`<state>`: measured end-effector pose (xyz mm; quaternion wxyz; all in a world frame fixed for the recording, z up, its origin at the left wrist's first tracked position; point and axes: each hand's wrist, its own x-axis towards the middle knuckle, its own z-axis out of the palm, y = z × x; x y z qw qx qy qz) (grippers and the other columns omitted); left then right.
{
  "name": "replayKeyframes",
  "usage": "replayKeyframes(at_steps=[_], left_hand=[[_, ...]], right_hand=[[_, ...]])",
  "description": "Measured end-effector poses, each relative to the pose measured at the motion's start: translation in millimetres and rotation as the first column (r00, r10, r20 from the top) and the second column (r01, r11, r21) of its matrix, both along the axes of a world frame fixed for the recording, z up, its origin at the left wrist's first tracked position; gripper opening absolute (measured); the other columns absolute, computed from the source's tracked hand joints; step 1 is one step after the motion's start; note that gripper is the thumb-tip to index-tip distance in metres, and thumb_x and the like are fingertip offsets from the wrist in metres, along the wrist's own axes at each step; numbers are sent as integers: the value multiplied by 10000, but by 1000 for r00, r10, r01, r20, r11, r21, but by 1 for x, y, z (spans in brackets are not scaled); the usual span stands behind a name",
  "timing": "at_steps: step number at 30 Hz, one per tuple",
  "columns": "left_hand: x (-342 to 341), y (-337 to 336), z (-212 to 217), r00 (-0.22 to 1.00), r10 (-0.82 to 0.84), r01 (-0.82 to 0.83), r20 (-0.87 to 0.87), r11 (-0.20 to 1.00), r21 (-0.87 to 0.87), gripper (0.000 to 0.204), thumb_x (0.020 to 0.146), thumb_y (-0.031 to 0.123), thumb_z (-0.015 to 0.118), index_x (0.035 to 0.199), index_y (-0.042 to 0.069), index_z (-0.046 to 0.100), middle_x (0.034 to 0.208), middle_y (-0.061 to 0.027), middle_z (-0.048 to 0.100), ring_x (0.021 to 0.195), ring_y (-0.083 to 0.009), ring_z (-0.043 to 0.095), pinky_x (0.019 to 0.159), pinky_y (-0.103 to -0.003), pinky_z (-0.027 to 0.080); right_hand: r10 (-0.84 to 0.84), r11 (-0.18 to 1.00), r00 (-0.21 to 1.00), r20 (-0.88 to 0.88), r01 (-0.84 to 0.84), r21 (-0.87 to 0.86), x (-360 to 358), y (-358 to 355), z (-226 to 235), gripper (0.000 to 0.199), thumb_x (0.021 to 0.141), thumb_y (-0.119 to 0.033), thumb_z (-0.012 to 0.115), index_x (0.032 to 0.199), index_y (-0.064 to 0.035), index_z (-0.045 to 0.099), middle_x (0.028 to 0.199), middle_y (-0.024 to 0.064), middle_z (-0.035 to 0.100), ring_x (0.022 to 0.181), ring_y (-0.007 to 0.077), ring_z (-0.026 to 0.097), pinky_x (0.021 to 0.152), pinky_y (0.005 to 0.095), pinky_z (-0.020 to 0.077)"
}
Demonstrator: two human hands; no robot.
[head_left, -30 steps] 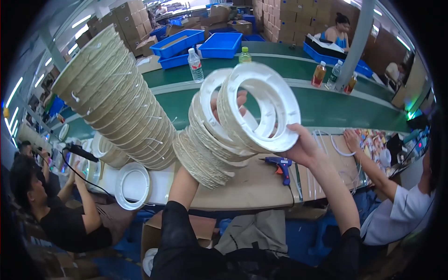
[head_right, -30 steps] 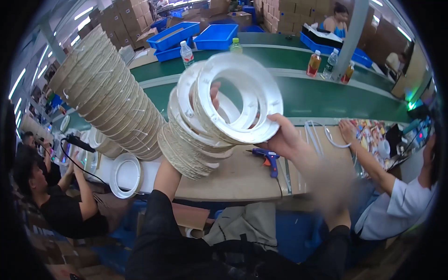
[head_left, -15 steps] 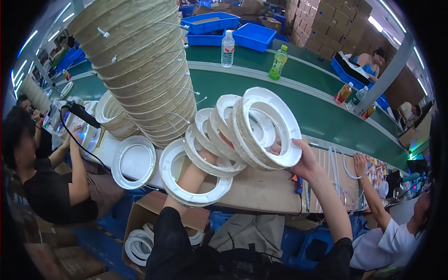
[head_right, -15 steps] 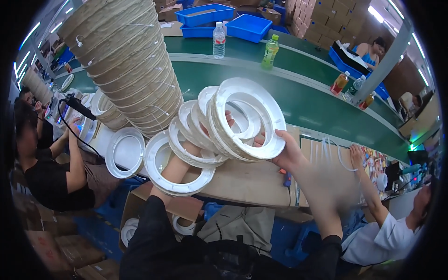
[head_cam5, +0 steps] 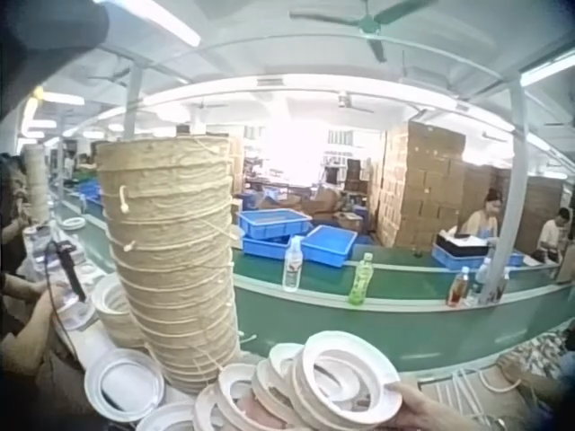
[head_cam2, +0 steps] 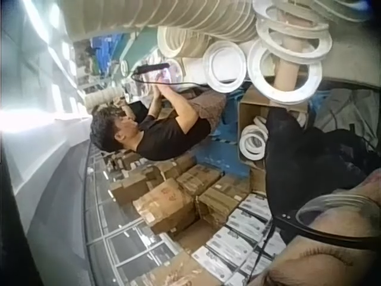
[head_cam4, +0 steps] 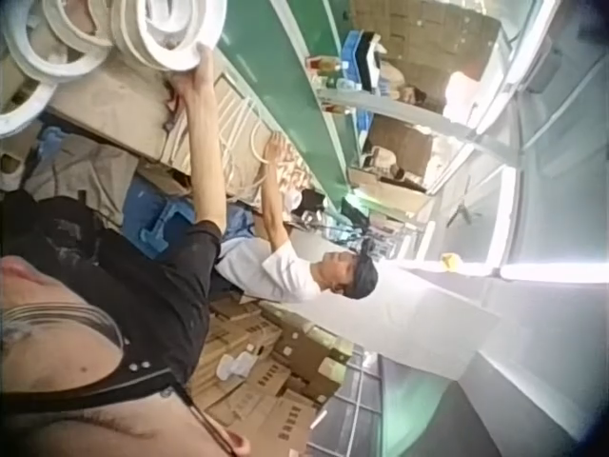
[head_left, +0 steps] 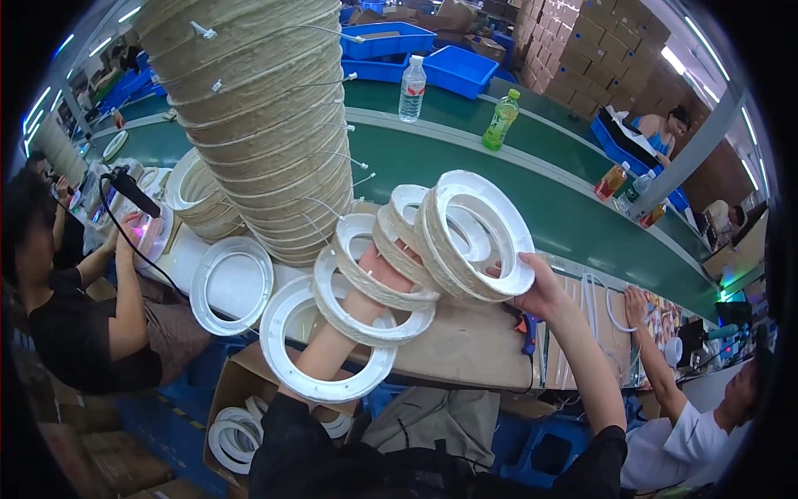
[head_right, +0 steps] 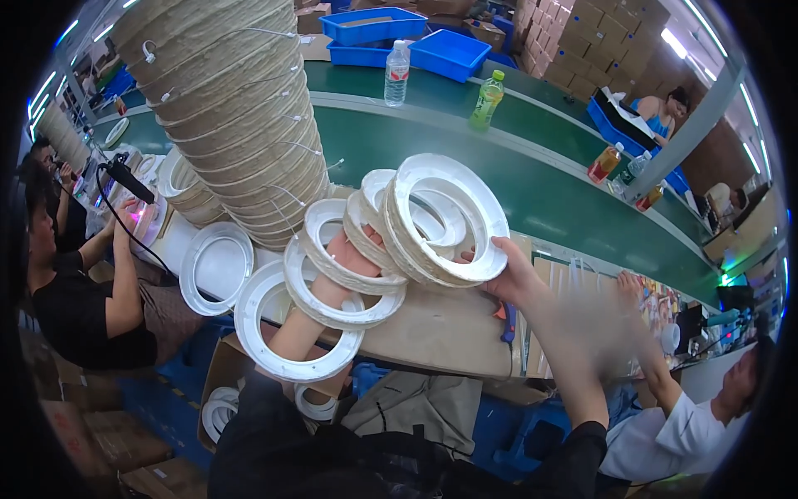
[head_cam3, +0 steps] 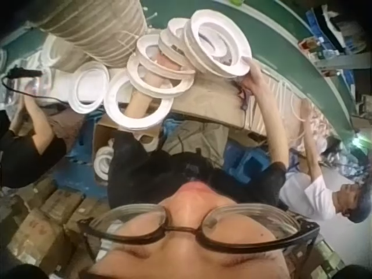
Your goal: Applying hot glue to circular plastic rings and assembling them into stacks on a production line.
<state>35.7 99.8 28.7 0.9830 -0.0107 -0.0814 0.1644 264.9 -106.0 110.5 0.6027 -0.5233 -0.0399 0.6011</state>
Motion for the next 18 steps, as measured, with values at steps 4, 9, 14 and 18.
replayKeyframes(at_steps=[4, 9, 14, 18], left_hand=[[-29, 8, -16, 991, -122, 118, -47, 990, -81, 584, 1060, 396, 266, 1422, -43, 401, 1510, -225, 387, 1390, -355, 385, 1191, -492, 270], [-49, -5, -16, 892, -94, 60, -443, 994, -91, 648, 1055, 416, 297, 1434, -108, 339, 1506, -283, 353, 1412, -384, 347, 1193, -505, 260], [-86, -6, 4, 873, -4, 37, -489, 998, 58, 612, 1038, 398, 376, 1420, -80, 353, 1491, -274, 384, 1389, -389, 372, 1177, -500, 279], [-114, -10, 2, 871, -10, 35, -491, 999, 41, 565, 1007, 335, 467, 1391, -71, 379, 1409, -245, 460, 1333, -372, 425, 1173, -500, 297]], right_hand=[[28, 999, 999, 15, -29, 40, -13, 12, 8, 500, 986, -300, 415, 1392, -10, 399, 1223, 200, 607, 1122, 321, 631, 928, 491, 557], [63, 996, 998, 12, -62, -60, 2, 19, -3, 487, 1025, -329, 348, 1436, -68, 345, 1390, 191, 485, 1274, 346, 530, 1050, 569, 461], [143, 972, 972, 188, -102, -210, 1, 39, 1, 498, 1008, -385, 376, 1408, -89, 388, 1311, 159, 535, 1178, 318, 587, 1029, 573, 466], [174, 974, 953, 247, -130, -184, 10, 50, 6, 467, 1001, -374, 386, 1371, -91, 424, 1277, 159, 563, 1157, 329, 603, 1004, 589, 482]])
